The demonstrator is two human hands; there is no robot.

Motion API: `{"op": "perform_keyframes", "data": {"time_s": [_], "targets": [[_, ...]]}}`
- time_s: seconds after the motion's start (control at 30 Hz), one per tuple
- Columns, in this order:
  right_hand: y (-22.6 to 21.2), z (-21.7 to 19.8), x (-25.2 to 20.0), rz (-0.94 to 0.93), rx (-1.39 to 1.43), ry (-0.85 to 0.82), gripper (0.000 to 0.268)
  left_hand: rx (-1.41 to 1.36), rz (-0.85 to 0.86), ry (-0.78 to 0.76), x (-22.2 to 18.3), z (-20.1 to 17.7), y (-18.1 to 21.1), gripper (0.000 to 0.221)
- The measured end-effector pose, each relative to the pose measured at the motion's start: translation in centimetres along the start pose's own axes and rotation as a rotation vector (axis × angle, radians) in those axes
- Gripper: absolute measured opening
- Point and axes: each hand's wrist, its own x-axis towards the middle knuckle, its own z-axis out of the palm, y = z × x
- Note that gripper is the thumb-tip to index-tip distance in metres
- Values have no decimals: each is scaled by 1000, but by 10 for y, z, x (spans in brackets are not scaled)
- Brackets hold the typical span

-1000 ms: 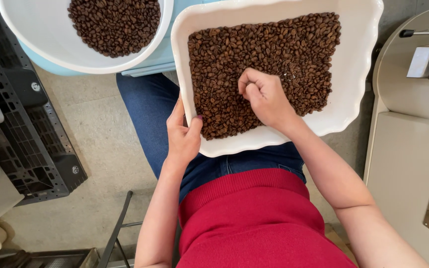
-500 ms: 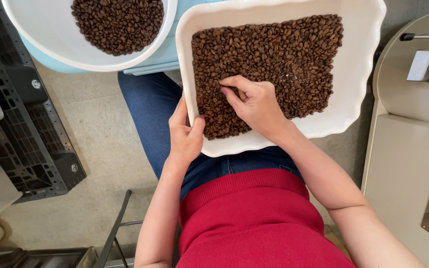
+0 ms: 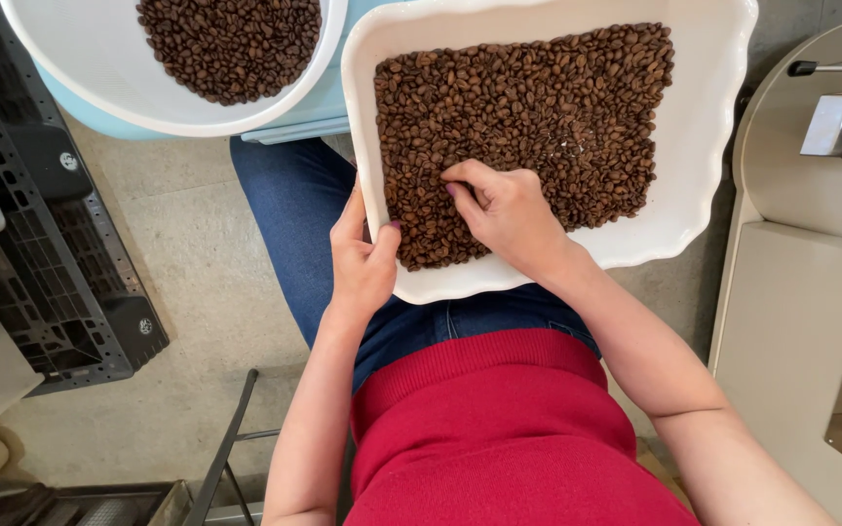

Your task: Manually sorting roasted coffee beans in a tray to remove defects

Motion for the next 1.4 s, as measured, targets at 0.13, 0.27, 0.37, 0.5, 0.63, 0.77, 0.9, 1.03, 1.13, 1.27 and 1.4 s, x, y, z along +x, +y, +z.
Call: {"op": "perform_keyframes", "data": {"time_s": [0.13, 0.27, 0.37, 0.5, 0.63, 0.77, 0.9, 1.03, 1.13, 1.27, 1.4], "targets": [[0, 8, -14, 4, 14, -161, 18, -9, -53, -8, -3, -2, -7, 75], [16, -6, -27, 0, -76, -203, 16, -2, -79, -17, -5, -4, -15, 75], [32, -26, -37, 58, -177, -200, 14, 6, -105, -14, -7, -6, -22, 74], [23, -66, -41, 261, -109, -287, 13, 25, -121, -21, -4, -5, -13, 74], [35, -95, -38, 352, -157, -126, 7, 56, -109, -13, -3, -5, -12, 73], [91, -106, -46, 327, -240, 90, 10, 65, -109, -12, -3, -3, -5, 73], [120, -108, -48, 336, -315, 224, 12, 77, -117, -6, -7, -6, -19, 75], [90, -112, -41, 343, -271, 221, 9, 93, -272, 20, 8, 9, 47, 48], [120, -97, -48, 227, -302, 309, 17, 83, -100, 1, -11, -6, -18, 75], [120, -87, -42, 219, -237, 303, 15, 99, -83, 4, -11, -7, -18, 75], [123, -80, -34, 135, -258, 272, 16, 95, -68, -1, -10, -6, -16, 77]]}}
